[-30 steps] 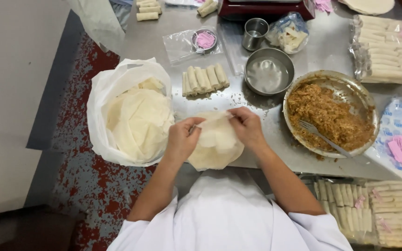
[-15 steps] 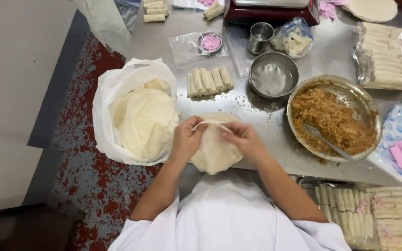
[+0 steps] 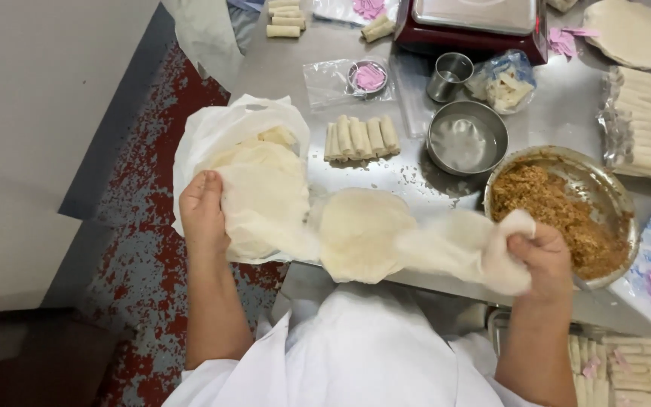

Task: Separating and arranging thin food wrappers from a stack on a stainless steel production table.

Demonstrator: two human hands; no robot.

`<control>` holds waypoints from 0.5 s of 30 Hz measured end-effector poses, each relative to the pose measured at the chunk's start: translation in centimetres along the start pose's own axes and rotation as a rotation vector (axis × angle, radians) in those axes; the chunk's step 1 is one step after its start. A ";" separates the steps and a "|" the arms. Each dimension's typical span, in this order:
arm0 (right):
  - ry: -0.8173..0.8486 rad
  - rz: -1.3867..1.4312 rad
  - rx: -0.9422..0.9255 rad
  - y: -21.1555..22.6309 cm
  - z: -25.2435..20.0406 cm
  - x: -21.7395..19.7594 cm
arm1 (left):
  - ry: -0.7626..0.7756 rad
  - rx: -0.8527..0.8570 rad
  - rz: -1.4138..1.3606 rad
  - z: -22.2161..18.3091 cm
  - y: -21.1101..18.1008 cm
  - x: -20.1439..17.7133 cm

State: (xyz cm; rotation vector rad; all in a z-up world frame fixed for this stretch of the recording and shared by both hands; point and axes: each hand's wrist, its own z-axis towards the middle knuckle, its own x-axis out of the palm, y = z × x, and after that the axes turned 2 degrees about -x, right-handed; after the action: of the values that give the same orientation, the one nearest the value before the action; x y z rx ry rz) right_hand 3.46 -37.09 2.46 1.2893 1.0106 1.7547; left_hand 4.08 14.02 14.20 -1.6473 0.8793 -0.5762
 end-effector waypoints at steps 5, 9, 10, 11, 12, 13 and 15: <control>-0.177 -0.330 0.140 4.7 2.9 13.1 | 0.229 -0.025 0.084 0.1 7.0 4.7; 0.140 -0.566 0.122 -0.9 5.0 16.7 | 0.589 0.210 0.267 -3.7 13.1 11.3; 0.201 -0.691 0.066 -3.2 4.8 15.9 | 0.735 0.258 0.070 -5.8 11.1 11.4; 0.268 -0.816 0.000 -5.5 5.2 15.2 | 0.872 0.315 -0.132 -7.6 8.9 11.7; 0.282 -0.815 -0.016 -4.9 5.2 15.8 | 0.859 0.332 -0.135 -7.6 7.6 11.3; 0.326 -0.885 -0.050 -4.3 5.0 16.5 | 0.754 0.620 -0.001 -7.7 6.4 10.8; 0.382 -0.950 -0.087 -2.7 4.5 17.8 | 0.621 0.897 0.142 -7.4 4.7 10.1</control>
State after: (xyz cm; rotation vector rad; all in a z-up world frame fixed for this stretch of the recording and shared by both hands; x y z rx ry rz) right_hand 3.87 -19.32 7.95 0.2775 1.4224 1.2575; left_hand 3.44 1.10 10.75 -0.5829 0.9554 -1.2020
